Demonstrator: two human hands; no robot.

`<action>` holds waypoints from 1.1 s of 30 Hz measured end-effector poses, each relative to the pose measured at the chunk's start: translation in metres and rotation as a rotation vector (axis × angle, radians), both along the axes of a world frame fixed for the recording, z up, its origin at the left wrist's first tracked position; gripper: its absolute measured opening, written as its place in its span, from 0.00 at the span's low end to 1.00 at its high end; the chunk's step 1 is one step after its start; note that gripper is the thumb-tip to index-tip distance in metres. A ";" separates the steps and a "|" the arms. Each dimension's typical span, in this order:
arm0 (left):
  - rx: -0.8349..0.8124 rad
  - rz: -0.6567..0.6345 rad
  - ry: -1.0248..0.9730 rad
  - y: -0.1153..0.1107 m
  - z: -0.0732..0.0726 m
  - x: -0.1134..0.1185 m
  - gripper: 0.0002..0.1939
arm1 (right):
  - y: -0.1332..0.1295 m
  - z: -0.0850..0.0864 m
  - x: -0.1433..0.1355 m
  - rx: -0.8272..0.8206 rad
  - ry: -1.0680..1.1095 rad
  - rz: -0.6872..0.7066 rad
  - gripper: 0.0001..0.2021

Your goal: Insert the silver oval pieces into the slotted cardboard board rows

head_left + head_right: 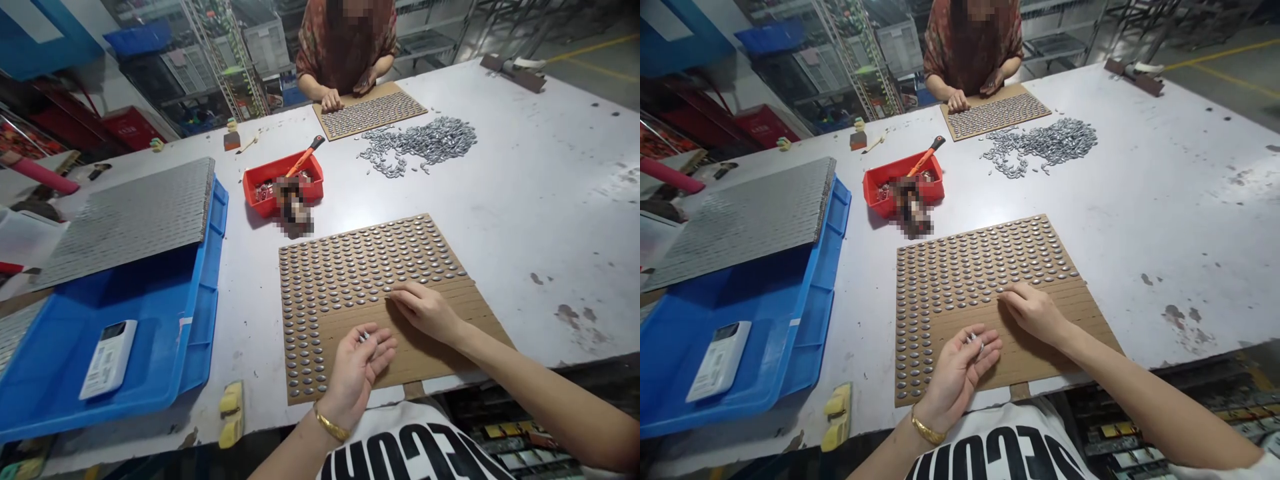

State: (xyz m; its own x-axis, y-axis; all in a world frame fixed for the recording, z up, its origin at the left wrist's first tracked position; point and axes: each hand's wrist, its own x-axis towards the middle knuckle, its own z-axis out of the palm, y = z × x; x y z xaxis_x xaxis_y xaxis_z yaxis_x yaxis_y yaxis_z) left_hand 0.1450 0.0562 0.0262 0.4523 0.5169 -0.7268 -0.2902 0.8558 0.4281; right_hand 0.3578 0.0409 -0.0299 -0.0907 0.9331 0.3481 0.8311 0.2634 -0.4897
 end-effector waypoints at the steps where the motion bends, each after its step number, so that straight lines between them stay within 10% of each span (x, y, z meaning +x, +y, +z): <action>1: -0.001 0.000 0.002 0.000 0.001 0.001 0.12 | 0.002 -0.002 -0.001 0.004 -0.030 0.015 0.12; 19: 0.009 0.021 -0.029 0.001 0.000 0.006 0.08 | 0.008 0.001 -0.003 -0.066 -0.173 0.126 0.15; 33: 0.174 0.076 0.030 0.000 -0.010 0.010 0.14 | -0.022 0.040 -0.044 -0.351 0.613 0.077 0.07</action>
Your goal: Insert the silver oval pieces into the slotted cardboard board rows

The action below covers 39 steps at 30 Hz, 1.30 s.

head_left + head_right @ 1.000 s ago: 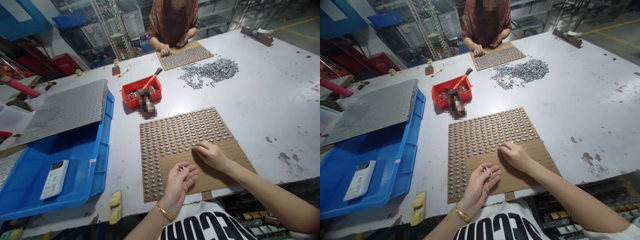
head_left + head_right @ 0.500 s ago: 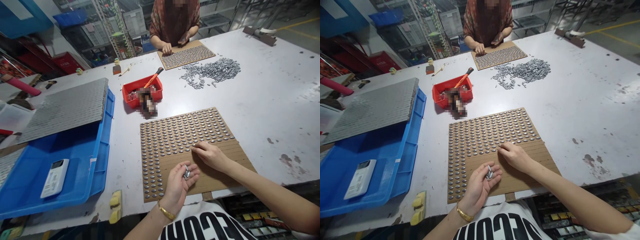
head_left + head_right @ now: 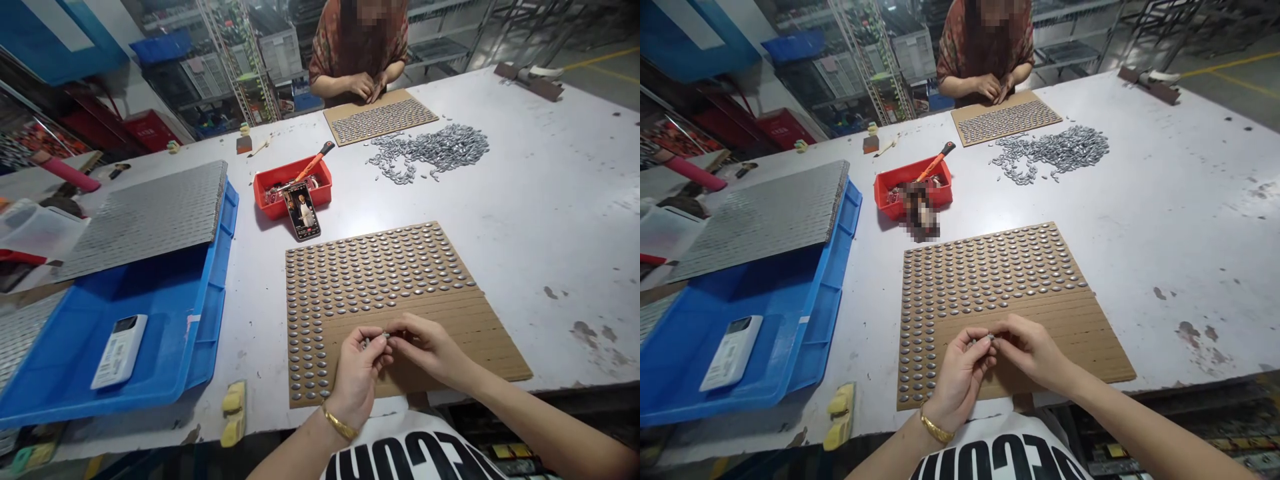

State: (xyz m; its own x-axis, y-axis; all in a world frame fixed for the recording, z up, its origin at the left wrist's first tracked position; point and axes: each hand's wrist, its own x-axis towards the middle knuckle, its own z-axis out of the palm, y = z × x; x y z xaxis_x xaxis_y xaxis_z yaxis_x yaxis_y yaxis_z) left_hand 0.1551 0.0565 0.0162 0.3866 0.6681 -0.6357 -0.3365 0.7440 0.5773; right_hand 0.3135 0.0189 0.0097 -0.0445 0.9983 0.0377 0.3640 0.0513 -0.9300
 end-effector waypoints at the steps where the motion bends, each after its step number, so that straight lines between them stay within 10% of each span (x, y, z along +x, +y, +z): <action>1: -0.006 0.004 0.000 0.000 0.001 0.000 0.14 | -0.001 -0.003 -0.002 -0.020 0.050 -0.036 0.07; 10: 0.074 -0.062 0.032 -0.003 -0.004 0.003 0.12 | -0.004 -0.002 0.000 -0.099 0.196 -0.071 0.08; 18: 0.286 -0.181 0.113 -0.005 -0.010 0.003 0.12 | -0.006 -0.014 0.010 -0.573 0.591 -0.041 0.16; 27: 0.154 -0.187 0.116 -0.002 -0.010 0.007 0.14 | -0.013 -0.007 0.010 -0.208 0.170 -0.075 0.11; 34: 0.264 -0.251 0.175 -0.003 -0.006 0.008 0.07 | -0.018 -0.007 0.019 -0.361 0.240 0.009 0.12; 39: 0.057 -0.181 0.037 -0.004 -0.006 0.011 0.10 | -0.015 -0.008 0.030 -0.217 0.094 -0.015 0.09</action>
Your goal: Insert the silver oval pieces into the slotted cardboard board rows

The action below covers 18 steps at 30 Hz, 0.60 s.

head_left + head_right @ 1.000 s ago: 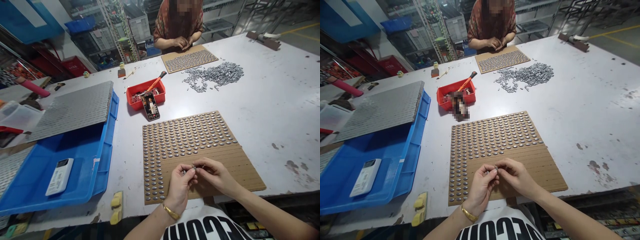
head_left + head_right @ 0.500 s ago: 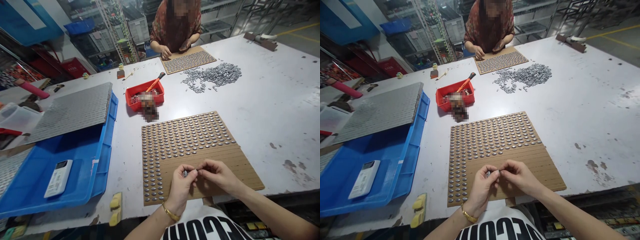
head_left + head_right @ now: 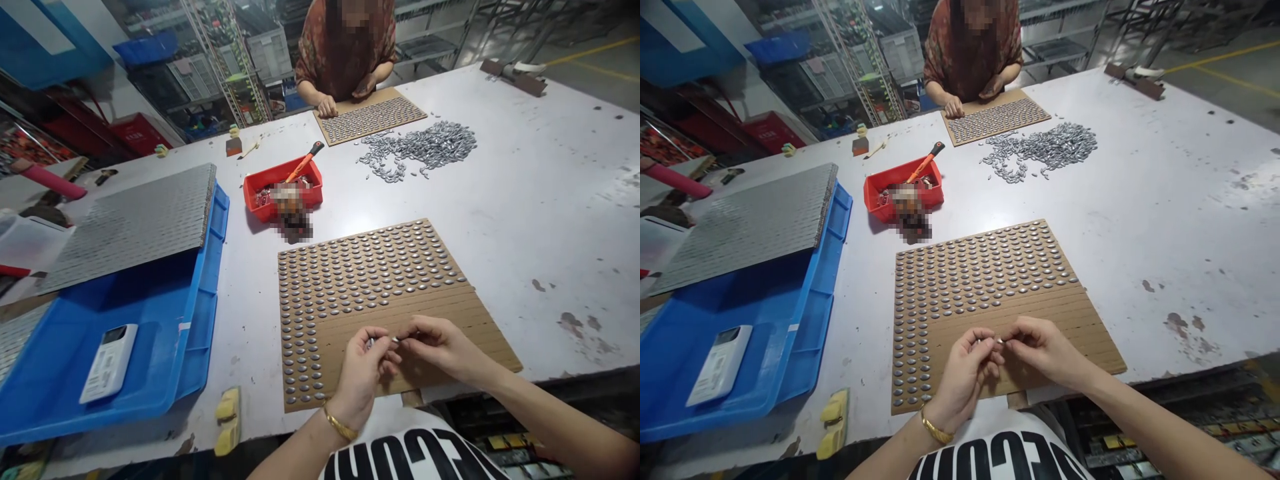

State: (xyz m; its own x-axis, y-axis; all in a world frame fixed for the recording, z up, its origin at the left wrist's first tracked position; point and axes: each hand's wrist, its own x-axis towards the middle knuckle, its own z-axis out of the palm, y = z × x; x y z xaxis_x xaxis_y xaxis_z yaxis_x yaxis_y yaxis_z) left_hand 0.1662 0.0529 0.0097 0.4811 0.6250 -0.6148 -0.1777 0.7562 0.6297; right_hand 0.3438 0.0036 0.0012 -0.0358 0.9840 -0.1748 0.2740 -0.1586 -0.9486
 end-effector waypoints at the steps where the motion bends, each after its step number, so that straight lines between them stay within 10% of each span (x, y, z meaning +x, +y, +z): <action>1: -0.063 0.038 -0.032 0.000 0.001 0.000 0.10 | 0.001 -0.001 0.005 0.064 -0.077 -0.027 0.09; 18: -0.205 0.021 -0.082 -0.002 0.009 0.000 0.11 | 0.039 -0.031 0.037 0.506 -0.782 0.105 0.12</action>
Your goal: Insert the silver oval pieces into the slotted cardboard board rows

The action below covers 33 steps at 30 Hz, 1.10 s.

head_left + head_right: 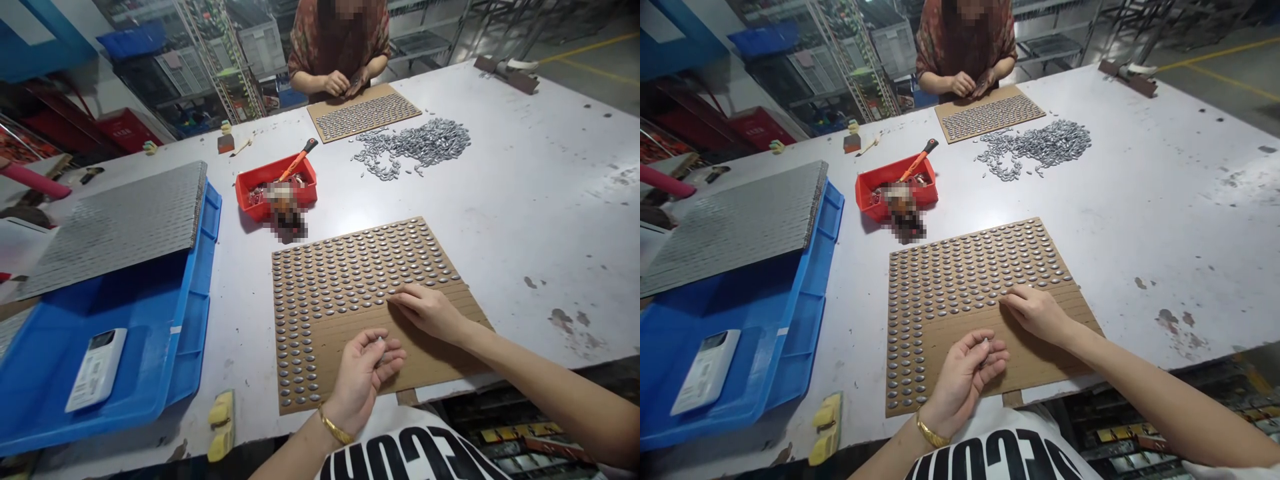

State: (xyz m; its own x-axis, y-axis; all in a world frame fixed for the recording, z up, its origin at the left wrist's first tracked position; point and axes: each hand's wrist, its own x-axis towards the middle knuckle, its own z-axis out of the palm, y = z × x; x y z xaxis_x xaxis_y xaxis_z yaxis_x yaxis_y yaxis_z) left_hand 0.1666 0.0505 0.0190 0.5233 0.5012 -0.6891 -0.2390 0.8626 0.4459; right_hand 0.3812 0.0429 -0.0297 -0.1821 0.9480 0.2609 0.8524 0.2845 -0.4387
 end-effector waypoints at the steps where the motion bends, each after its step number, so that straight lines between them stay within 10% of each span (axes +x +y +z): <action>1: 0.006 -0.003 0.000 0.000 -0.001 0.000 0.11 | 0.001 0.000 0.000 0.001 -0.018 0.003 0.12; 13: 0.020 0.067 0.016 0.003 -0.005 0.000 0.14 | 0.002 0.009 -0.002 -0.076 -0.003 0.004 0.12; 22: 0.167 0.032 0.055 0.005 -0.006 0.001 0.15 | -0.019 0.048 -0.032 -0.399 0.531 0.064 0.09; 33: 0.254 -0.011 0.059 0.002 -0.010 0.005 0.14 | -0.030 0.042 -0.037 -0.572 0.797 -0.002 0.11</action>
State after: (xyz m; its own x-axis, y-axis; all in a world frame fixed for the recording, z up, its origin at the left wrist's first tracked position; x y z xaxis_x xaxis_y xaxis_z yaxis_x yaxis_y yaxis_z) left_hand 0.1715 0.0526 0.0091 0.4924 0.6566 -0.5714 -0.1976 0.7237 0.6613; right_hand 0.3443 0.0132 0.0126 -0.1496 0.9699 -0.1919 0.2473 -0.1512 -0.9571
